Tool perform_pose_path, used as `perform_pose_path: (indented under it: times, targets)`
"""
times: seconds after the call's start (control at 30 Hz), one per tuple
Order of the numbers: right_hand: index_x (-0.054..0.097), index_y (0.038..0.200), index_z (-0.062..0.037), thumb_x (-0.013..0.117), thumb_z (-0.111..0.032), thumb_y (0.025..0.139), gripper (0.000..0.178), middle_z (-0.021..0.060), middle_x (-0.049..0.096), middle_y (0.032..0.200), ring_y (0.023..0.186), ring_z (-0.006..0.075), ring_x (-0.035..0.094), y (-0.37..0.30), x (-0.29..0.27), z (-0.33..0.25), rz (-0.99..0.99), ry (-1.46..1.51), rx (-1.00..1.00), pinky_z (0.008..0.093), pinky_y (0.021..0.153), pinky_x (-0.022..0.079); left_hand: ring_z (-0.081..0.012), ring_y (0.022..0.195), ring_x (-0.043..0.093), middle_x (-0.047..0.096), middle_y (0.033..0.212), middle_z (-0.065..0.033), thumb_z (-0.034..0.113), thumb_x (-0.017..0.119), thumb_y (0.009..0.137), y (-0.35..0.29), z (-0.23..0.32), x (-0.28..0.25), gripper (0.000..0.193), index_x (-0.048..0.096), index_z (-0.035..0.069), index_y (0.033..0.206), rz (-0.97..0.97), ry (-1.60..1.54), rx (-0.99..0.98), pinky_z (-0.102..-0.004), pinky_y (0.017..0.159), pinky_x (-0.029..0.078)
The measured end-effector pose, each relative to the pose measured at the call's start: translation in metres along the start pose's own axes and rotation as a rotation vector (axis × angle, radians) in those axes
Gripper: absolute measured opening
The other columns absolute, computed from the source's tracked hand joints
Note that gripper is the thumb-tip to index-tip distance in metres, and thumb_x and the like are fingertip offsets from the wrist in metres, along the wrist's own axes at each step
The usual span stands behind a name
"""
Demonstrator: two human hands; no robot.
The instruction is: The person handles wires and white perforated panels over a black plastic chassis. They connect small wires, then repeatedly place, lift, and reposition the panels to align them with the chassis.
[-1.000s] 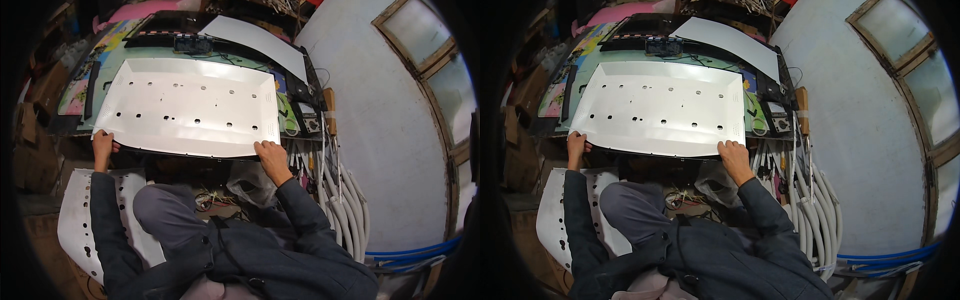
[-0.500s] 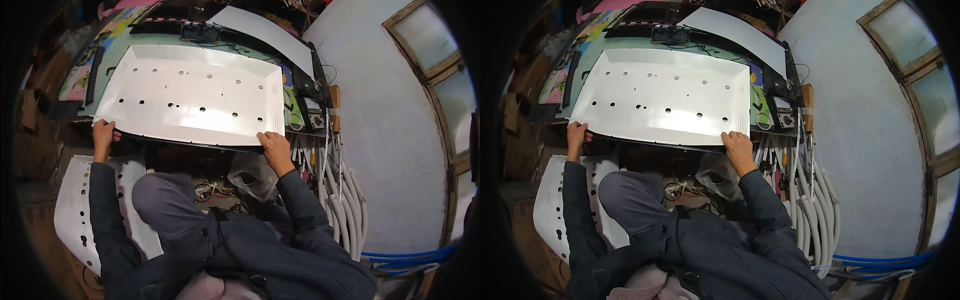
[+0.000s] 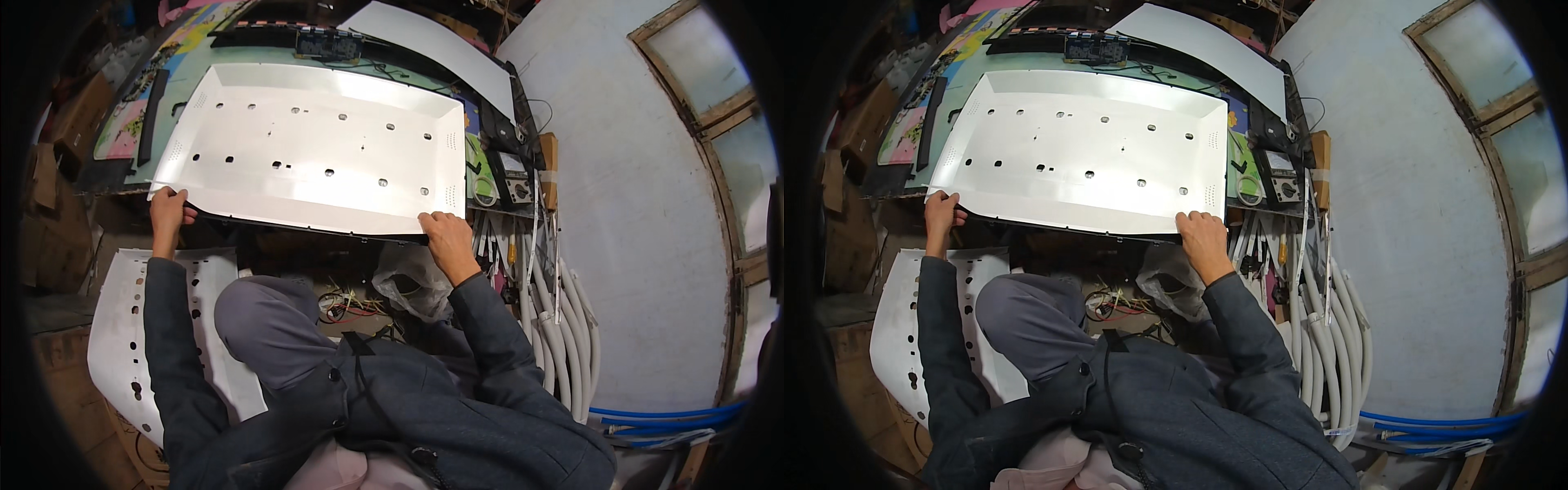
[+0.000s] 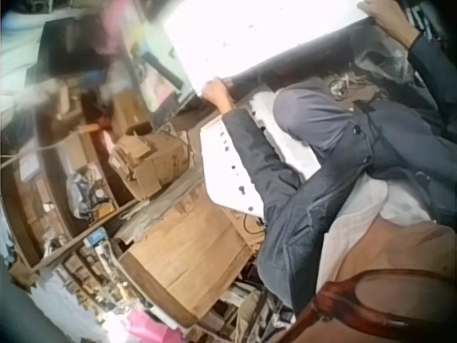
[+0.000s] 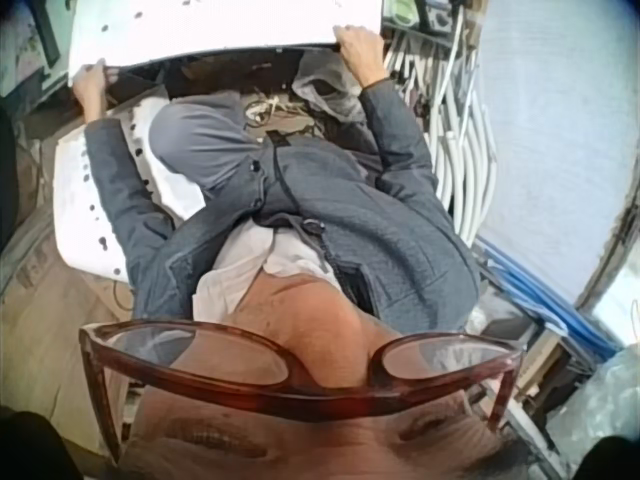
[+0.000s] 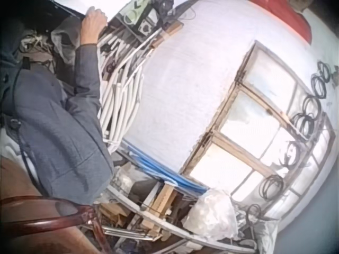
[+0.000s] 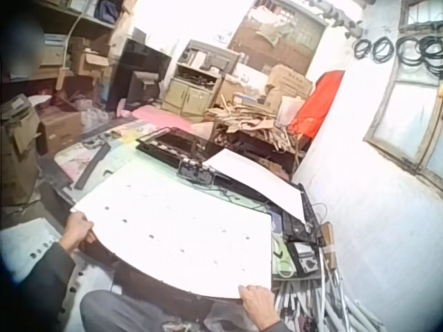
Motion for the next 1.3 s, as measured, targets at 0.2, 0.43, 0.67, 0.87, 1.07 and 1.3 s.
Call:
perform_pose_path:
  times: [0.2, 0.43, 0.67, 0.87, 1.07, 1.3]
  targets:
    - [0.064, 0.096, -0.0098, 0.056, -0.008, 0.086, 0.013, 0.0094, 0.065, 0.085, 0.084, 0.0307, 0.066, 0.000, 0.001, 0.001, 0.052, -0.006, -0.011, 0.0431, 0.071, 0.052, -0.0210, 0.054, 0.069, 0.069, 0.079, -0.0159, 0.016, 0.065, 0.093, 0.005, -0.008, -0.002, 0.025, 0.060, -0.009, 0.099, 0.012, 0.002, -0.004, -0.0316, 0.043, 0.053]
    - [0.064, 0.096, -0.0092, 0.057, -0.006, 0.084, 0.014, 0.0099, 0.064, 0.086, 0.086, 0.0312, 0.066, 0.002, 0.003, 0.000, 0.025, 0.000, -0.017, 0.0434, 0.073, 0.052, -0.0162, 0.048, 0.061, 0.067, 0.075, -0.0116, 0.020, 0.067, 0.093, 0.007, -0.016, -0.008, 0.025, 0.058, -0.003, 0.090, -0.013, -0.008, 0.014, -0.0292, 0.039, 0.048]
    - [0.065, 0.102, -0.0086, 0.057, -0.003, 0.083, 0.022, 0.0110, 0.065, 0.090, 0.090, 0.0330, 0.066, 0.004, 0.003, 0.002, -0.050, 0.001, 0.010, 0.0455, 0.075, 0.053, -0.0135, 0.045, 0.057, 0.065, 0.068, -0.0088, 0.022, 0.068, 0.094, 0.003, -0.008, -0.001, 0.027, 0.059, 0.000, 0.083, -0.030, 0.047, -0.007, -0.0286, 0.038, 0.045]
    - [0.069, 0.111, -0.0106, 0.058, -0.004, 0.082, 0.031, 0.0123, 0.068, 0.099, 0.096, 0.0342, 0.066, 0.000, -0.005, 0.002, -0.080, 0.100, 0.029, 0.0449, 0.080, 0.054, -0.0123, 0.043, 0.052, 0.061, 0.062, -0.0051, 0.026, 0.070, 0.093, -0.002, -0.002, -0.005, 0.030, 0.059, 0.003, 0.078, -0.011, 0.093, 0.030, -0.0294, 0.037, 0.038]
    - [0.071, 0.113, -0.0114, 0.065, -0.010, 0.079, 0.035, 0.0153, 0.068, 0.099, 0.097, 0.0367, 0.065, -0.005, -0.032, 0.000, -0.108, 0.254, -0.045, 0.0466, 0.083, 0.053, -0.0194, 0.046, 0.058, 0.066, 0.064, -0.0123, 0.033, 0.073, 0.090, 0.003, -0.001, -0.012, 0.039, 0.062, -0.001, 0.074, 0.054, 0.232, 0.102, -0.0359, 0.045, 0.046]
    - [0.066, 0.129, -0.0144, 0.078, -0.034, 0.084, 0.050, 0.0218, 0.061, 0.132, 0.122, 0.0399, 0.059, -0.009, -0.033, -0.004, -0.179, 0.314, -0.051, 0.0458, 0.102, 0.048, -0.0439, 0.078, 0.066, 0.069, 0.081, -0.0222, 0.050, 0.069, 0.089, -0.038, 0.041, -0.010, 0.049, 0.069, 0.002, 0.082, 0.204, 0.621, 0.275, -0.0485, 0.071, 0.051]
Point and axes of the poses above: each hand's wrist, its own y-axis towards the middle knuckle, its own x-axis out of the palm, z = x × y, the point moved 5 cm from there along y, towards the middle knuckle
